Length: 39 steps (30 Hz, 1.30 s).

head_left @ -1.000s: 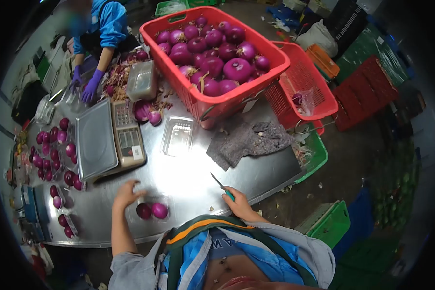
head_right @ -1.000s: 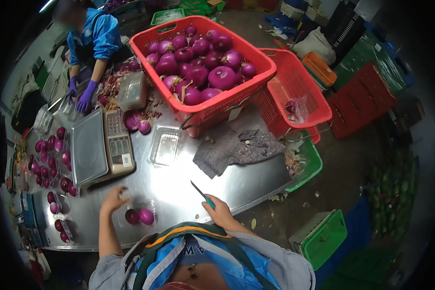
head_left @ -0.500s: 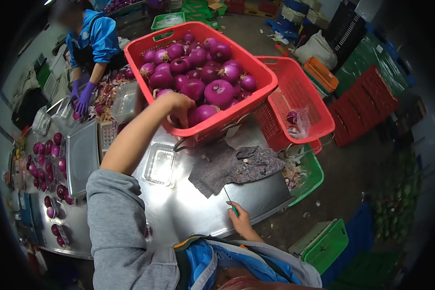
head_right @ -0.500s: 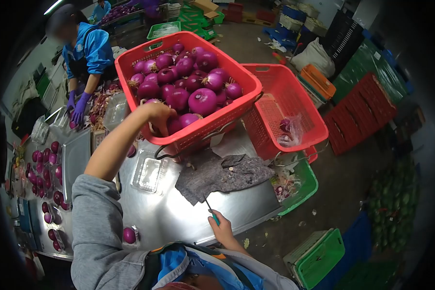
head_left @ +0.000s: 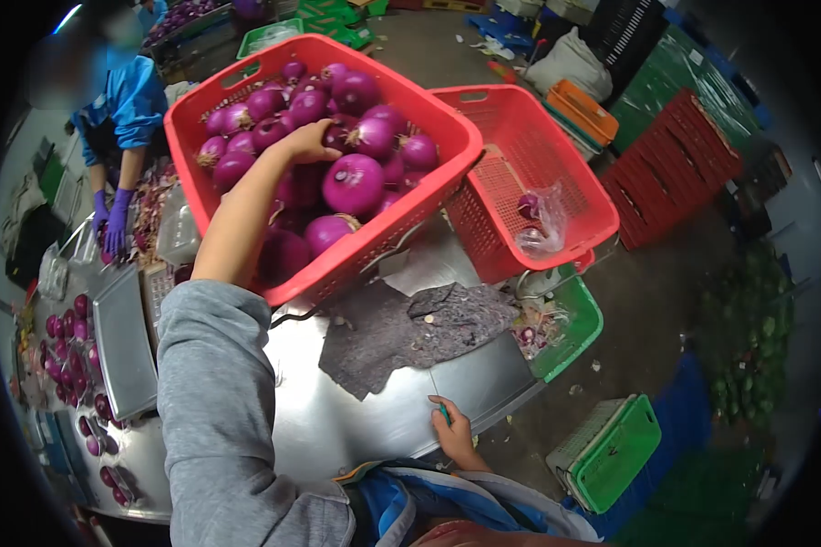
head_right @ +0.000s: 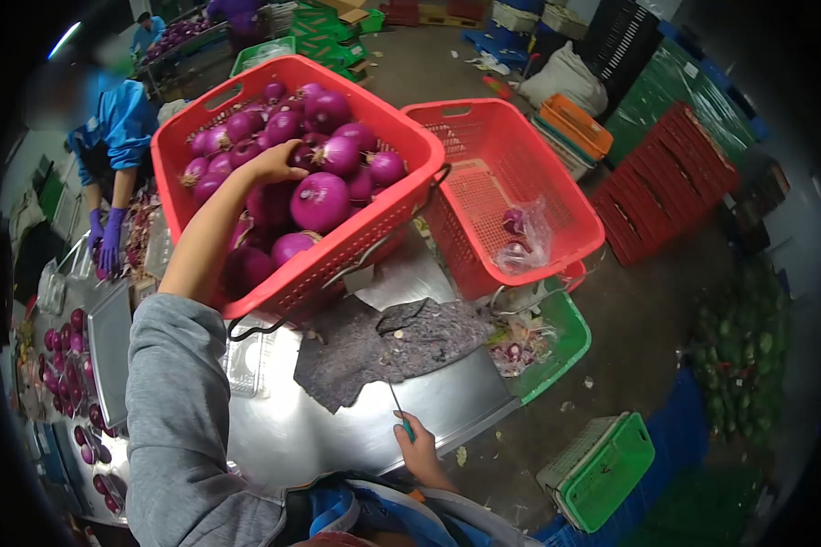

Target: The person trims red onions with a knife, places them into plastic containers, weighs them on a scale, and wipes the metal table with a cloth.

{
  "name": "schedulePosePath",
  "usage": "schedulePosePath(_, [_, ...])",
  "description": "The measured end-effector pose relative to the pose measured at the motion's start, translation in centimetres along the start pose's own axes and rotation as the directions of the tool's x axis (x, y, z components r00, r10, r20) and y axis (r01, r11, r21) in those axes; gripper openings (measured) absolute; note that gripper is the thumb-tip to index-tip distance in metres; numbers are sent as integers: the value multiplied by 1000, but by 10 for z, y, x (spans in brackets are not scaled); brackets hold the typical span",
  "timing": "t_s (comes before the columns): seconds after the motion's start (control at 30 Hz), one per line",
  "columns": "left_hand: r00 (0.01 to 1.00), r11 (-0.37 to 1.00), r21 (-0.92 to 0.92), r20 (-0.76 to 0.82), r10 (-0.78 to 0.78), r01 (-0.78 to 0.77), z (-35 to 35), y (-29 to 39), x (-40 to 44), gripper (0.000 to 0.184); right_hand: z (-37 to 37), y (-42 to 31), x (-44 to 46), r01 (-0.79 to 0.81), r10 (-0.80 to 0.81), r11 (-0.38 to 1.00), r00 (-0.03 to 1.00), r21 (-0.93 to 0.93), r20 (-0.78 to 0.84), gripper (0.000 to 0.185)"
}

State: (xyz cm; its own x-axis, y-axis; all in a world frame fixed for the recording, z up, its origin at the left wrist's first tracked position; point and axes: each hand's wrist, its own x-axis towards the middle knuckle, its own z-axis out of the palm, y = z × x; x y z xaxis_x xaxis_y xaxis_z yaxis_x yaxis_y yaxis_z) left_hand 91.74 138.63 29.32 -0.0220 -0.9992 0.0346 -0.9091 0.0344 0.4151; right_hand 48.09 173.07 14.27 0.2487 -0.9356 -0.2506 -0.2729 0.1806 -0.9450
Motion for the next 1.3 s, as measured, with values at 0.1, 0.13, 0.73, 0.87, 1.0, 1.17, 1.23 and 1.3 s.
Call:
schedulePosePath(0.1, [999, 991, -132, 27, -33, 36, -6, -1, 0, 81, -17, 13, 2, -35, 35, 999, 992, 5, -123, 28])
schedulePosePath(0.13, [999, 990, -133, 29, -32, 36, -10, 0, -5, 81, -20, 18, 4, -37, 37, 999, 992, 5, -124, 28])
schedulePosePath(0.73, [1000, 562, -827, 4, -20, 15, 25, 156, -413, 70, 15, -161, -53, 783, -715, 507, 616, -362, 331, 58])
schedulePosePath(0.87, [995, 639, -769, -35, -98, 36, 64, 173, -462, 67, 43, -166, -71, 828, -716, 388, 548, -405, 433, 55])
schedulePosePath(1.0, [976, 655, -754, -111, -185, 39, 61, 179, -487, 63, 56, -164, -90, 834, -708, 390, 542, -389, 453, 54])
schedulePosePath(1.17, [976, 767, -640, -194, -101, -47, 44, 176, -512, 63, 57, -148, -101, 839, -754, 323, 508, -437, 417, 47])
schedulePosePath(1.23, [980, 745, -662, -192, -60, -84, 38, 171, -527, 64, 39, -113, -92, 639, -579, 701, 769, -317, 272, 45])
schedulePosePath(1.3, [957, 665, -715, -290, 0, -216, 49, 169, -520, 65, 36, -85, -91, 50, -109, 986, 913, 158, 393, 46])
